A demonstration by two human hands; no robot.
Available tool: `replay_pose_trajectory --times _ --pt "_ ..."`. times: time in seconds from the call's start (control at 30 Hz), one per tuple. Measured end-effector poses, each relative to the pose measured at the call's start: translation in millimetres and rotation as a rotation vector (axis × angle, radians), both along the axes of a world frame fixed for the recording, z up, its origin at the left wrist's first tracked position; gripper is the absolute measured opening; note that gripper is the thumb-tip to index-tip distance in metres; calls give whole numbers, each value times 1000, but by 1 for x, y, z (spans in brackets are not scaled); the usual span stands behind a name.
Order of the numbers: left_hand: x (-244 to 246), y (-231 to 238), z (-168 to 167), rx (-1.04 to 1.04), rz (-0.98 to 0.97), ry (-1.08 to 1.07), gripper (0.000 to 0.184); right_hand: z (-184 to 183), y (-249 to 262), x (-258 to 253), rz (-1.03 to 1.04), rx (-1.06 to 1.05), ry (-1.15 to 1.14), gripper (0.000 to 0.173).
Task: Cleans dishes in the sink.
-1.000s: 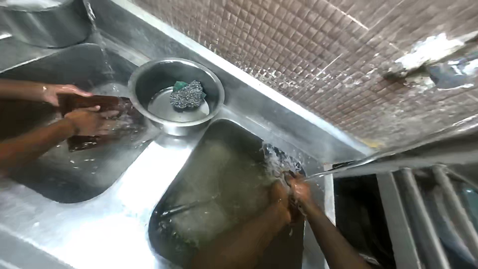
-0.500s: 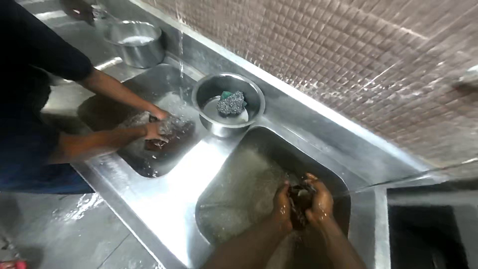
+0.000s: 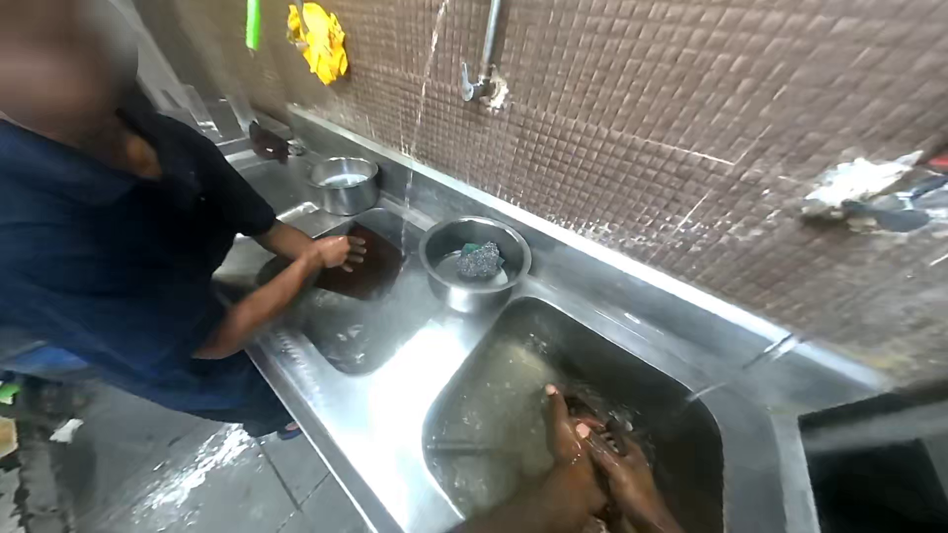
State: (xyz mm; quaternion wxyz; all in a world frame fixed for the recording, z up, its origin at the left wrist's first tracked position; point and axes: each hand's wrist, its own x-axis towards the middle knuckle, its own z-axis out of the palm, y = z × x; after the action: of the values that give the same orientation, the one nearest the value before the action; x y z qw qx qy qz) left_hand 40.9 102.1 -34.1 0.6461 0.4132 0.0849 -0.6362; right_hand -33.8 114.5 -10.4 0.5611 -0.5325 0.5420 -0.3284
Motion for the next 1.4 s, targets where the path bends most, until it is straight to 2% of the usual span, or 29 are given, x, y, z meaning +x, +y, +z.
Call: replay_pose_trajectory --times 0.1,0.17,0.23,0.3,0.37,0.47,0.53,0.6,0.63,0.77,0.87,0.93,1.1,1.17,1.23,1.4 --pt "0 2 28 -90 -39 38 65 17 6 15 -200 -142 77 39" --pt "5 6 48 -134 -78 96 70 28 7 20 -243 -198 120 43" --pt "7 12 63 -135 -125 103 66 31 7 22 -275 -226 152 47" --pt "7 19 66 -161 -147 42 49 30 9 24 -291 -234 173 47" --pt "7 22 62 -133 -170 -88 40 24 10 25 -291 -238 182 47" --pt "10 29 58 3 -248 -410 38 10 13 24 -239 -301 205 47" --pt "17 36 54 40 -210 -377 39 5 18 30 -179 -312 187 42" --pt "30 45 48 30 -182 -238 47 -7 17 37 -137 -266 137 42" --pt "38 52 48 32 -230 -216 54 -16 13 37 -136 -229 98 42" --pt "96 100 66 69 -528 -461 65 -43 -12 22 -290 0 -362 33" --pt "149 128 49 122 -546 -475 56 -59 -22 -4 -428 234 -499 34" --pt "188 133 41 129 -511 -389 49 -56 -10 -16 -486 258 -543 37" --pt "269 115 41 54 -454 -333 41 -16 71 -27 -541 36 -672 45" --pt "294 92 46 18 -482 -385 44 -18 96 -29 -443 22 -796 52" --pt "313 62 43 -18 -512 -445 47 -14 123 -21 -365 24 -891 64" --pt "334 0 48 -24 -507 -553 53 15 175 -5 -311 -113 -913 70"
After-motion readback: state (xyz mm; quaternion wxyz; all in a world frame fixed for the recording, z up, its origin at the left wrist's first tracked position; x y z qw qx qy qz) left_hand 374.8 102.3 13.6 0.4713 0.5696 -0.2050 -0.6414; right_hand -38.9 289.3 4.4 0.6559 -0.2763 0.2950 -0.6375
